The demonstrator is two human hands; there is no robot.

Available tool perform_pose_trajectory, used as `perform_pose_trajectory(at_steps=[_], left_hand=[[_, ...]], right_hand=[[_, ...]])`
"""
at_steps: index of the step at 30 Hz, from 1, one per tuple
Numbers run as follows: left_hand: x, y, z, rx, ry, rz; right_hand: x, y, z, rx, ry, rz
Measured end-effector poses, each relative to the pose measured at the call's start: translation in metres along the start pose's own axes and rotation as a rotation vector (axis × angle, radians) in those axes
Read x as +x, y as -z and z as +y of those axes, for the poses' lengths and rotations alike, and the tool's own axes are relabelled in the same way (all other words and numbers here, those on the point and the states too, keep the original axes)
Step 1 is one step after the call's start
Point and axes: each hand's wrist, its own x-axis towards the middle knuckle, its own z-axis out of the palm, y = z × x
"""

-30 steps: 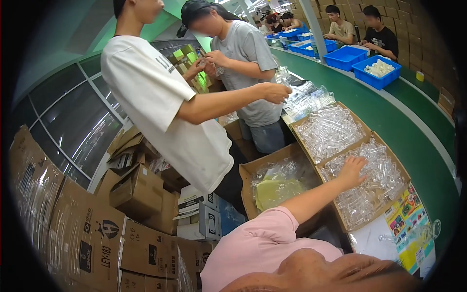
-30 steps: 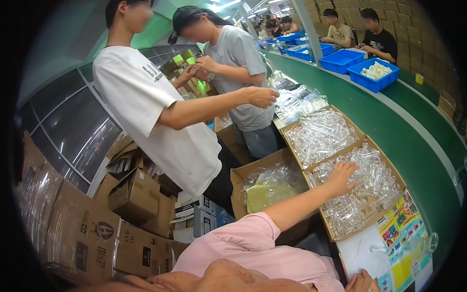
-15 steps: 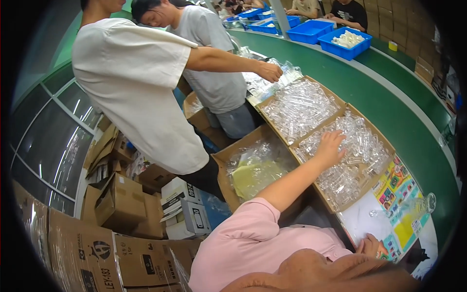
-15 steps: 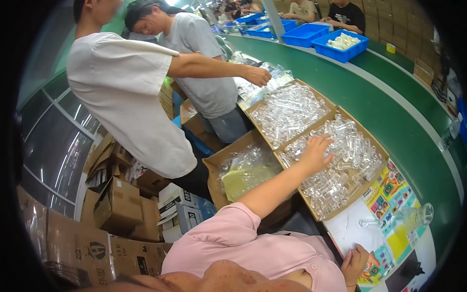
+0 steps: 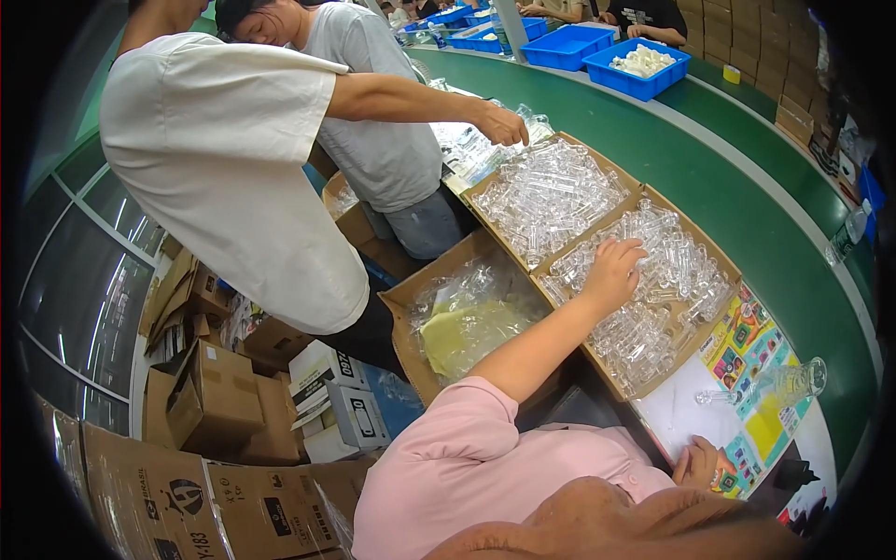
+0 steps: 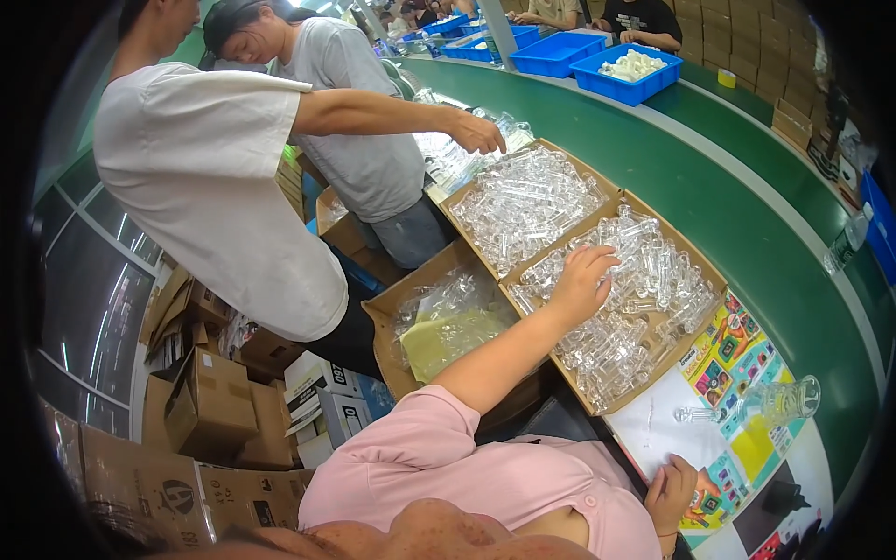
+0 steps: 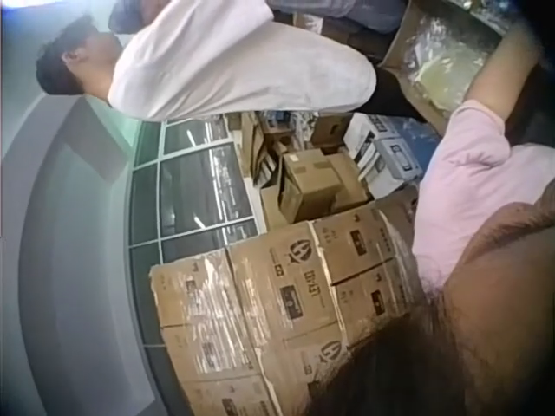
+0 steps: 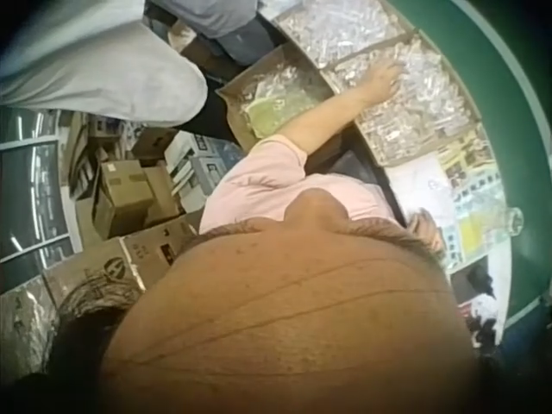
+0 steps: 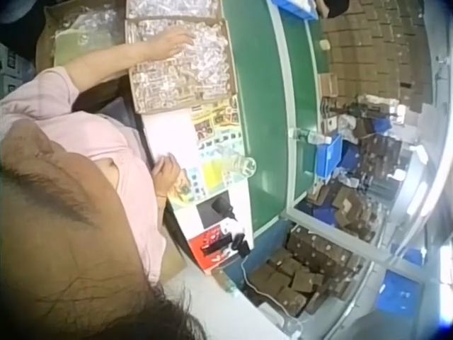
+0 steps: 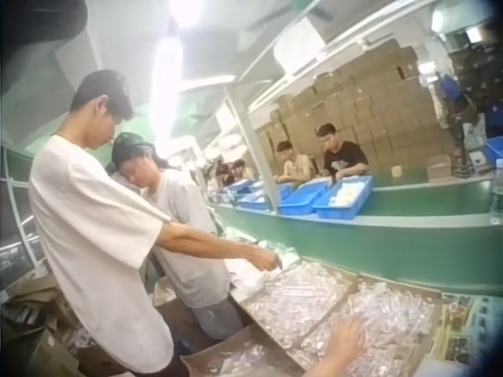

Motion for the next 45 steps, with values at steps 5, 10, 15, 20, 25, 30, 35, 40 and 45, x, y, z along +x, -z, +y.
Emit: perform_pose_trajectory(at_steps=[5,10,15,20,25,30,35,40,45], left_hand=[[0.002,0.000,0.000,-0.036,-0.023,0.002],[0.002,0.000,0.001,-0.034,-0.030,0.005],[0.004,0.001,0.003,-0.031,-0.033,0.092],[0.003,0.002,0.003,-0.019,-0.040,0.107],[0.005,0.004,0.001,-0.058,-0.043,0.101],[0.002,0.009,0.004,-0.014,-0.045,0.185],[0.003,0.003,0.010,-0.149,0.029,0.199],[0.005,0.008,0.016,-0.179,0.044,0.179],[0.005,0.013,0.011,-0.083,-0.035,0.216]], right_hand=[[0.000,-0.001,0.002,0.019,-0.013,-0.002],[0.001,0.001,0.001,0.037,-0.010,-0.013],[0.000,0.000,0.001,0.050,-0.019,0.004],[-0.001,-0.001,0.002,0.048,-0.033,0.009],[0.001,-0.002,0.001,0.050,-0.048,0.005],[-0.004,-0.009,0.007,0.047,-0.045,0.024],[-0.007,-0.011,0.018,-0.028,0.005,0.057],[-0.022,-0.021,0.060,0.002,0.085,-0.018],[-0.024,-0.025,0.078,0.016,0.164,-0.096]])
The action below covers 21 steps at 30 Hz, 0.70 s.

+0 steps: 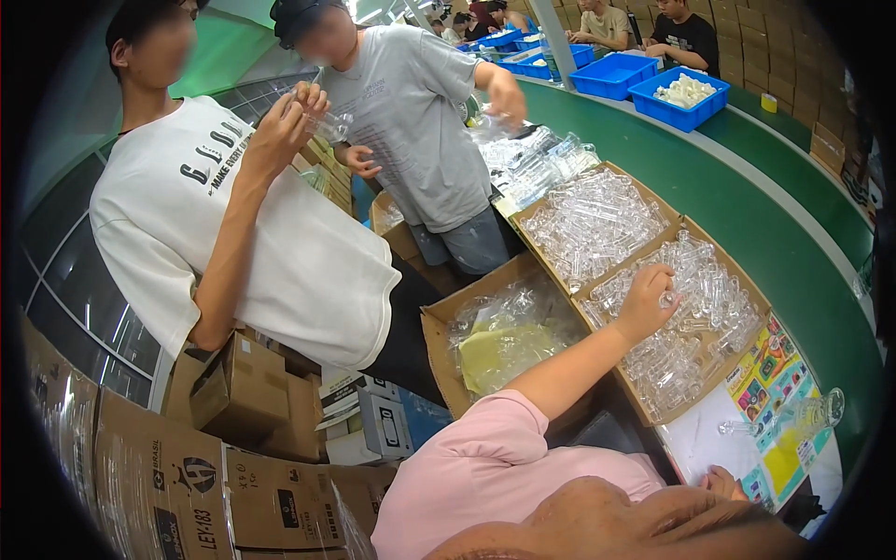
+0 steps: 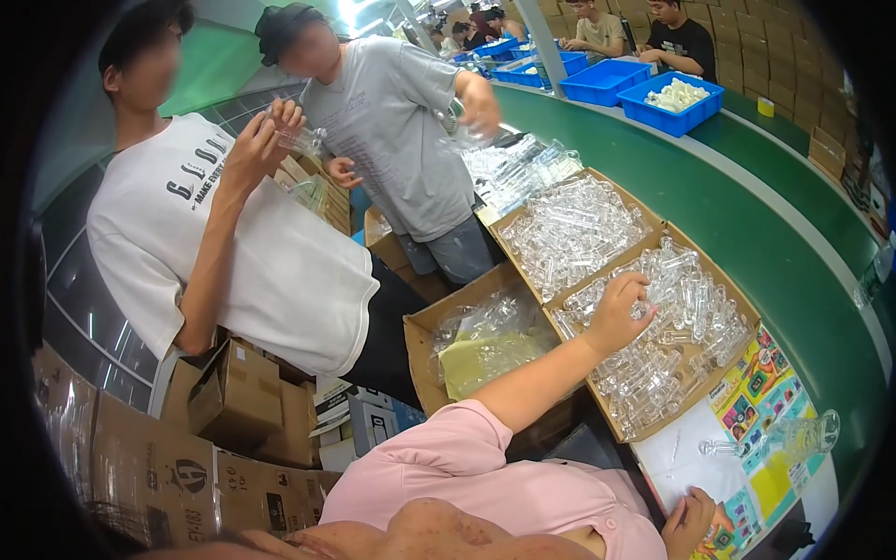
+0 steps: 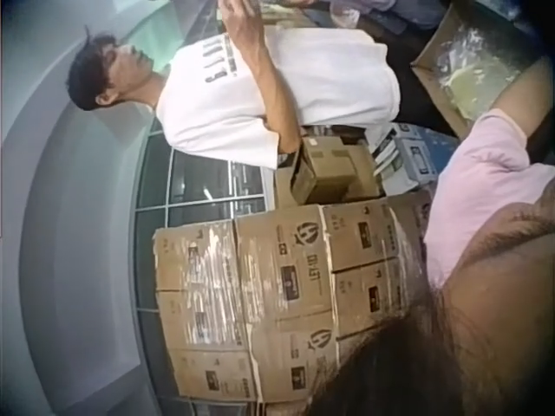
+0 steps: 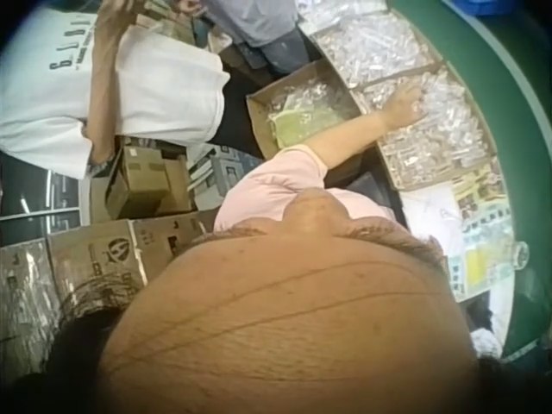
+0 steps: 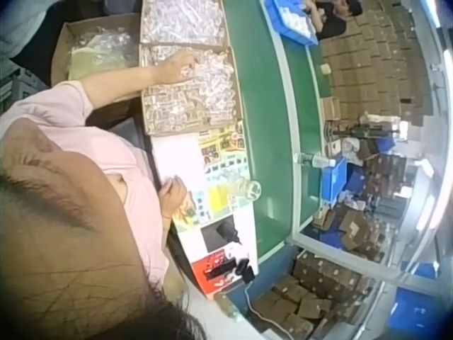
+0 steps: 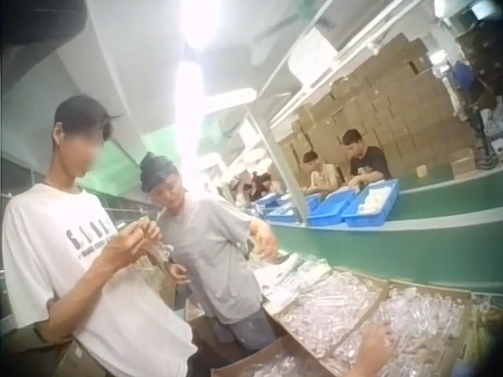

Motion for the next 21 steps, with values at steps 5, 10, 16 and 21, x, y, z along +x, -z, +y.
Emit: perform_pose_trajectory(at_steps=[5,10,16,21], left_hand=[[0.002,-0.006,0.002,-0.009,-0.020,0.022],[-0.008,0.000,-0.010,-0.041,0.018,-0.037],[-0.005,-0.011,-0.008,-0.017,-0.053,0.064],[-0.003,-0.006,-0.001,-0.056,-0.038,0.016]], right_hand=[[-0.032,0.000,0.051,0.000,0.071,-0.072],[-0.005,-0.005,0.033,0.042,0.153,-0.139],[0.038,0.035,-0.070,-0.067,-0.133,0.071],[0.037,0.035,-0.069,-0.088,-0.140,0.038]])
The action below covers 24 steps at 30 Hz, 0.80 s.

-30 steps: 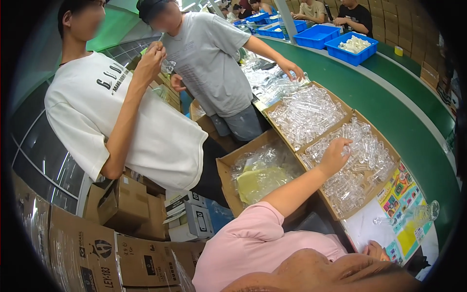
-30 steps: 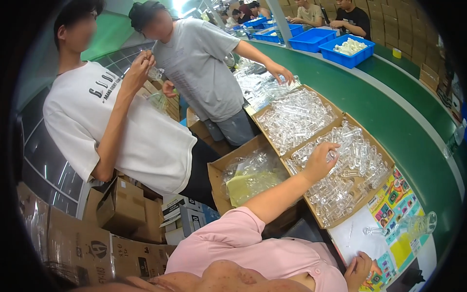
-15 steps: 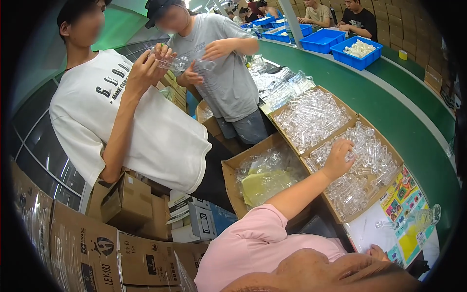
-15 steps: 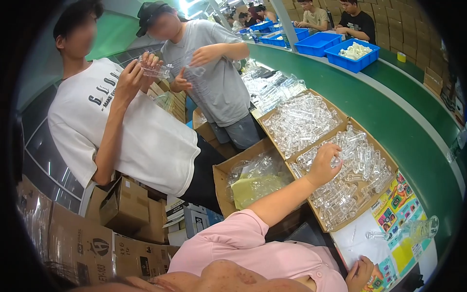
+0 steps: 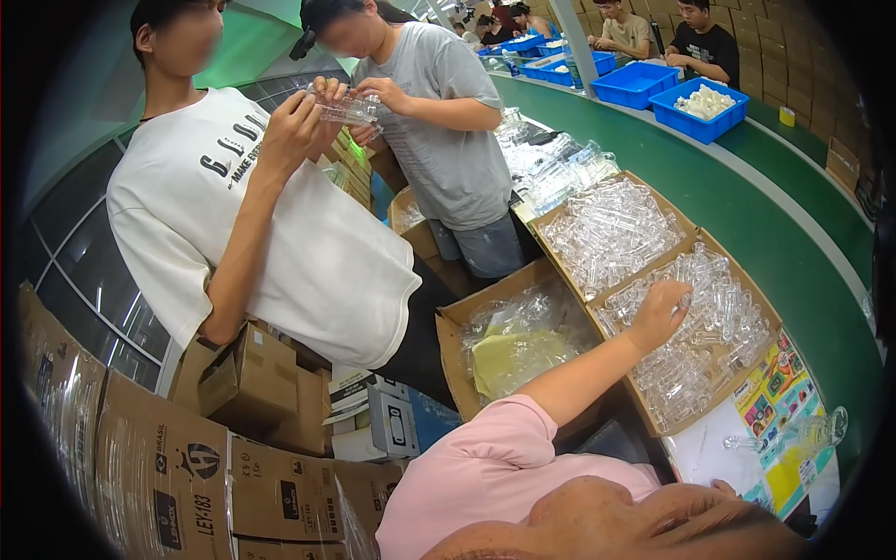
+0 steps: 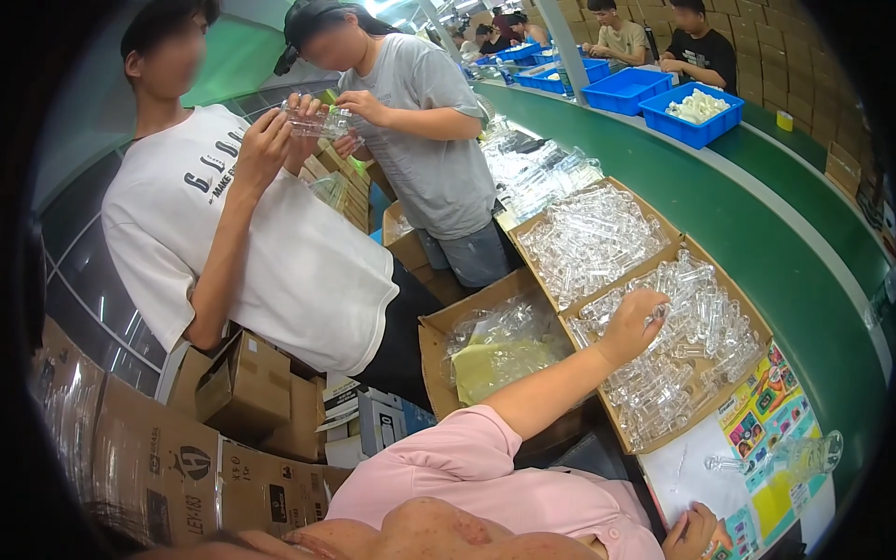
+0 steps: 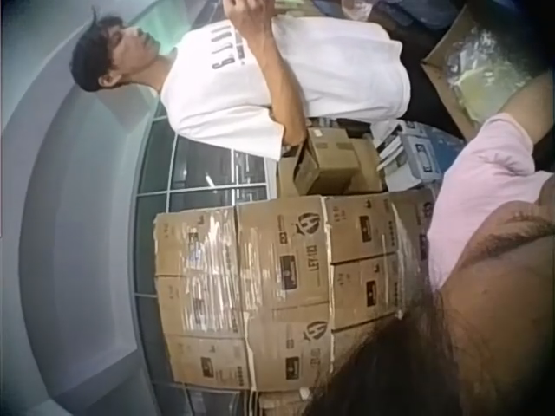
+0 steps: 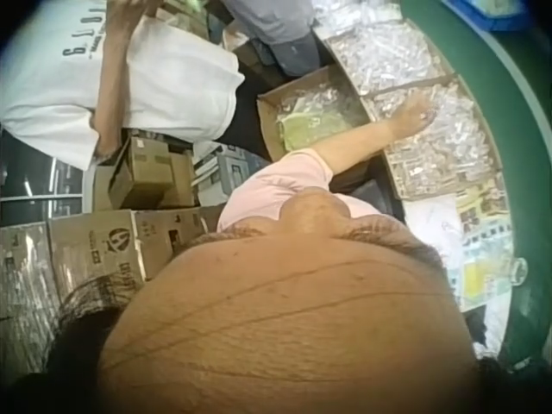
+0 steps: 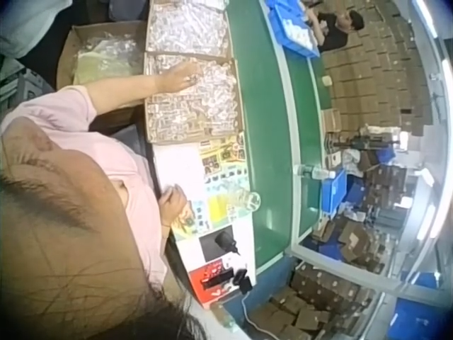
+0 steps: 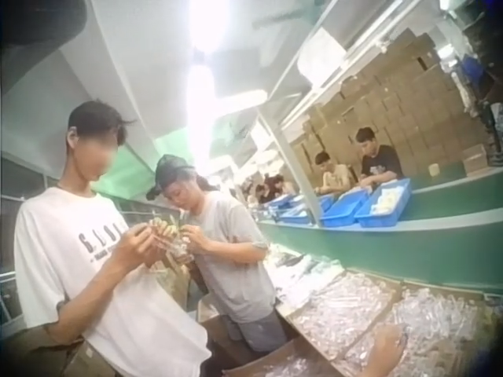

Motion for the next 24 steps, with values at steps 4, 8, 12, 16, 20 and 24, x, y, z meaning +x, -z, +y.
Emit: perform_pose_trajectory(at_steps=[4,8,12,16,20,24], left_hand=[[-0.002,0.003,0.002,-0.039,0.071,-0.027],[-0.001,0.004,0.001,-0.056,0.061,0.009],[0.001,-0.001,0.007,-0.059,0.126,-0.029],[0.002,0.004,0.002,0.017,0.068,-0.024],[0.002,0.004,0.002,0.047,0.038,-0.021],[0.004,0.004,0.002,0.045,0.039,-0.036]], right_hand=[[-0.001,-0.005,0.002,0.009,0.018,0.003],[0.001,-0.005,-0.002,0.034,0.009,-0.005],[0.000,-0.002,-0.001,0.004,0.000,0.024],[0.002,-0.006,0.001,-0.006,0.043,0.070],[0.001,-0.005,-0.001,-0.006,0.034,0.085],[-0.005,-0.012,0.002,0.140,-0.063,0.056]])
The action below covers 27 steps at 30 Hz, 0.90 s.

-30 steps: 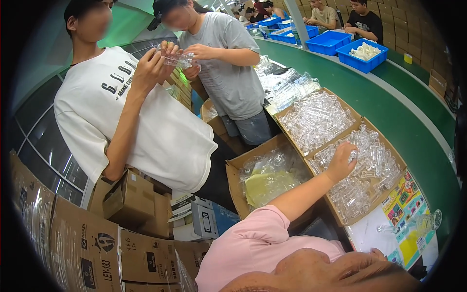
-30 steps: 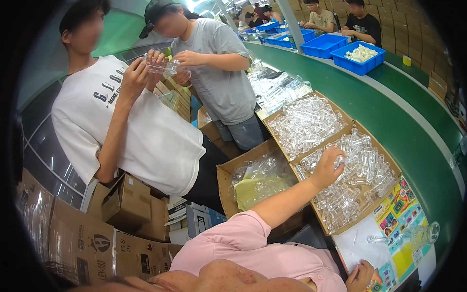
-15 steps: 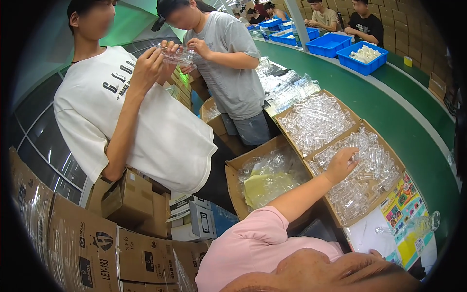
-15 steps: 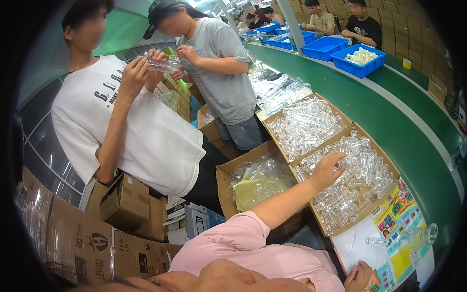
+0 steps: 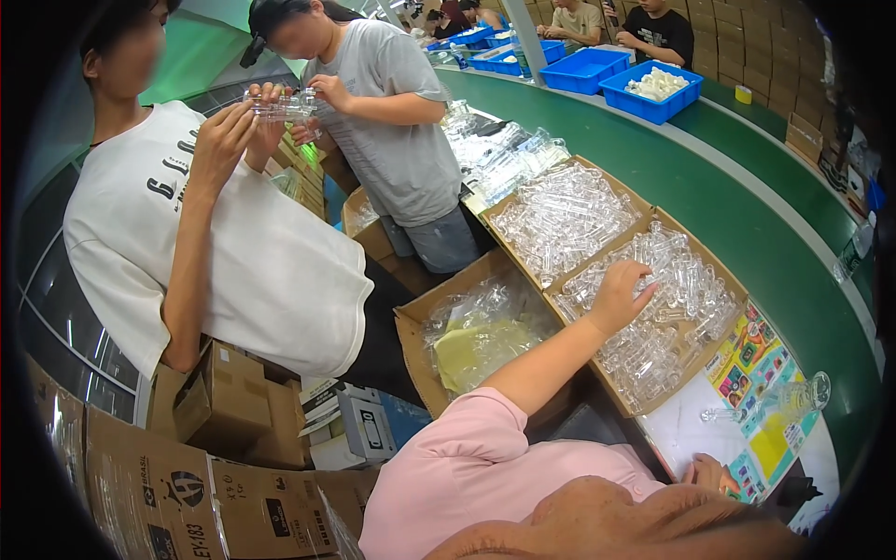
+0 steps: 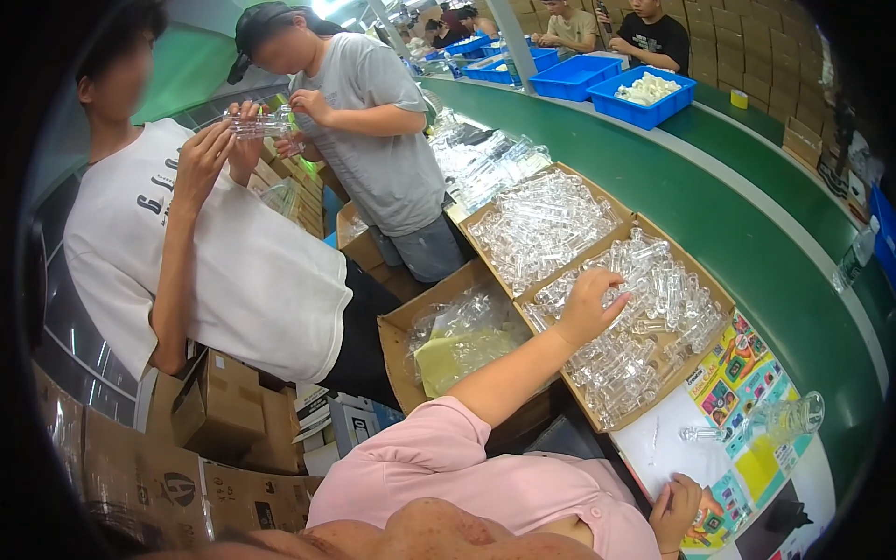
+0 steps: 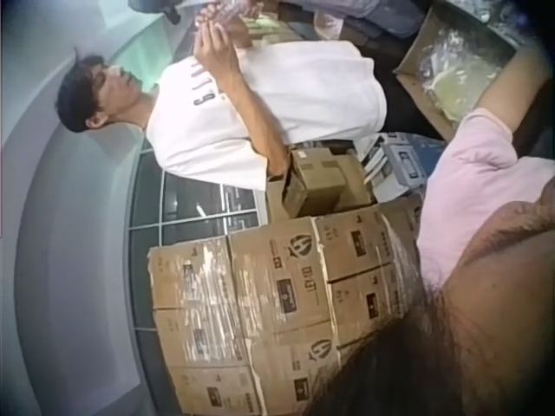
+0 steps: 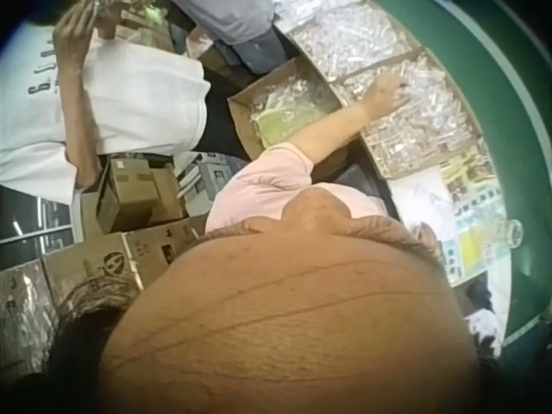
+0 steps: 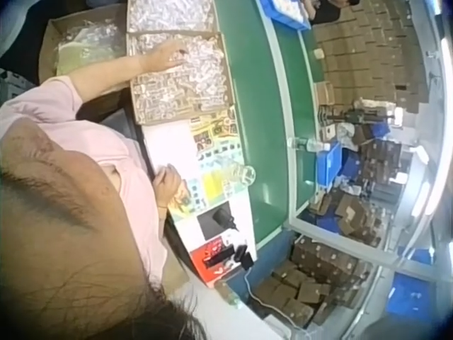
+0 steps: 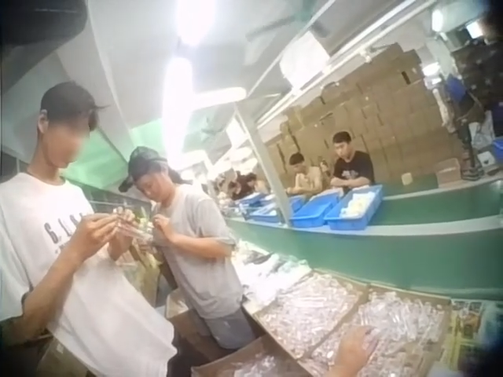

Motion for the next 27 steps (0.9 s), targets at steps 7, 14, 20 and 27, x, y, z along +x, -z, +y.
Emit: perform_pose_trajectory(at_steps=[7,14,20,27], left_hand=[[0.001,-0.003,-0.003,0.013,0.005,0.058],[-0.002,-0.002,-0.010,0.116,0.023,0.129],[-0.012,-0.009,-0.014,0.375,0.155,-0.307],[-0.009,-0.009,-0.019,0.328,0.049,-0.296]], right_hand=[[0.001,-0.001,-0.001,0.008,0.003,0.038],[0.002,0.000,-0.006,0.007,-0.020,0.059],[0.001,0.000,0.000,0.052,-0.001,0.048],[0.005,0.000,-0.006,0.027,0.001,0.033]])
